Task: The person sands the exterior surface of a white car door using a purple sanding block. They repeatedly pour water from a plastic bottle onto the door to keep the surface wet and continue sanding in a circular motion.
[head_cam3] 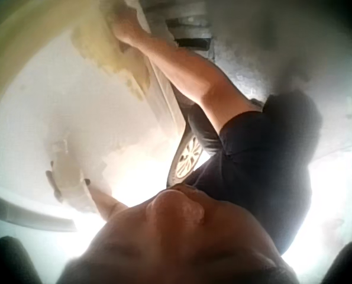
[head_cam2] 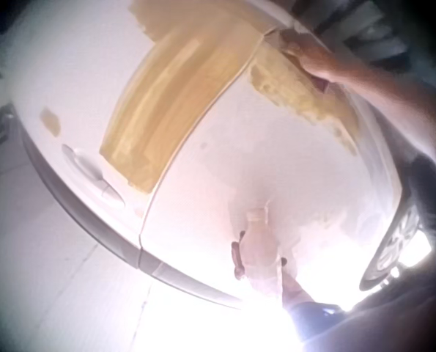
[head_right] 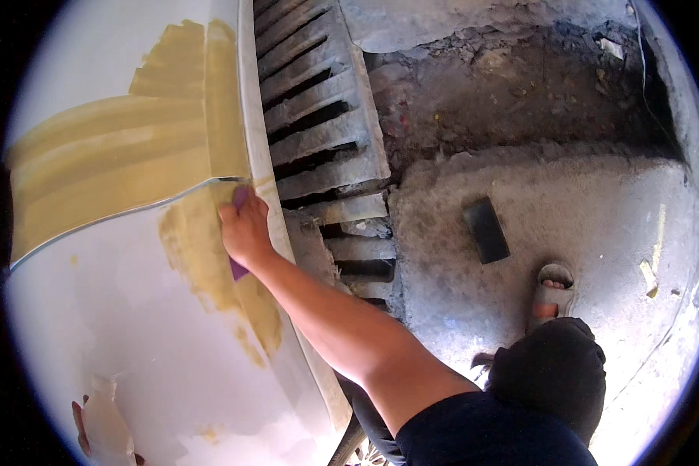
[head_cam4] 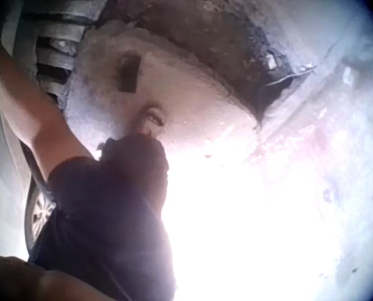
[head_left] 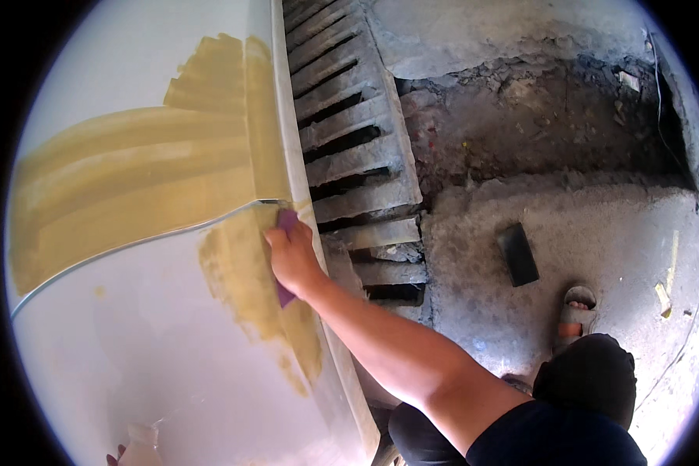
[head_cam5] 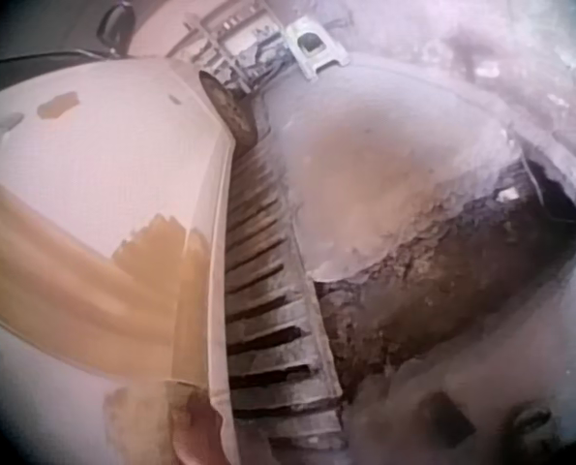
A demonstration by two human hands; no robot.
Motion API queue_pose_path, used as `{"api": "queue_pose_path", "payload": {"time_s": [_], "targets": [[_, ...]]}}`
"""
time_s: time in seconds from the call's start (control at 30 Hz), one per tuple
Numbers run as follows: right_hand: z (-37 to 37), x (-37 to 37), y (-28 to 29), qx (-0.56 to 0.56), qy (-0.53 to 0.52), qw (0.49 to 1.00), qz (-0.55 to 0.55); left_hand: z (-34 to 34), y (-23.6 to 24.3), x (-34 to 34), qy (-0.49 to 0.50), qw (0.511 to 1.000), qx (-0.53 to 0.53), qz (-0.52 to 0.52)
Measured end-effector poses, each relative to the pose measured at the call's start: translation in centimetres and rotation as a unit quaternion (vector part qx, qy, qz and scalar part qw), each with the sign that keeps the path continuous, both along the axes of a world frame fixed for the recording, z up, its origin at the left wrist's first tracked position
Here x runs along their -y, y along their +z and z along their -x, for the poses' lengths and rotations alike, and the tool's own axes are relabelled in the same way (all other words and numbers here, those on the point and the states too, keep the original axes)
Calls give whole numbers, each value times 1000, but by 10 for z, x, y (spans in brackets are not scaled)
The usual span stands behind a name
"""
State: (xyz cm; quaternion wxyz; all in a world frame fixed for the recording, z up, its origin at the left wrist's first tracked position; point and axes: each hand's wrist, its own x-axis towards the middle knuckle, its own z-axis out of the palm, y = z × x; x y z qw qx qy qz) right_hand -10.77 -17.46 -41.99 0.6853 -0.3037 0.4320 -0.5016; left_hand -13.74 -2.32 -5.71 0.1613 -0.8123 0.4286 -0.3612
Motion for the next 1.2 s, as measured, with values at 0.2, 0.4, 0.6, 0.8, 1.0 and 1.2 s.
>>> {"api": "queue_pose_path", "payload": {"time_s": [0.2,0.4,0.6,0.8,1.0,1.2], "targets": [[-52,-139,-5,31,16,998,-59,-8,13,2,-78,995,-52,-27],[4,-275,40,54,217,953,-206,-55,52,-1,-277,902,-318,-97],[145,-234,122,71,195,931,-299,-82,-5,-36,-305,559,-771,-10],[267,-185,245,186,78,962,-186,57,-71,-66,44,271,-951,145],[350,-188,259,-81,-6,988,-130,163,-73,-32,154,127,-977,81],[390,-178,300,-221,-160,961,-43,173,-59,11,255,210,-930,-162]]}}
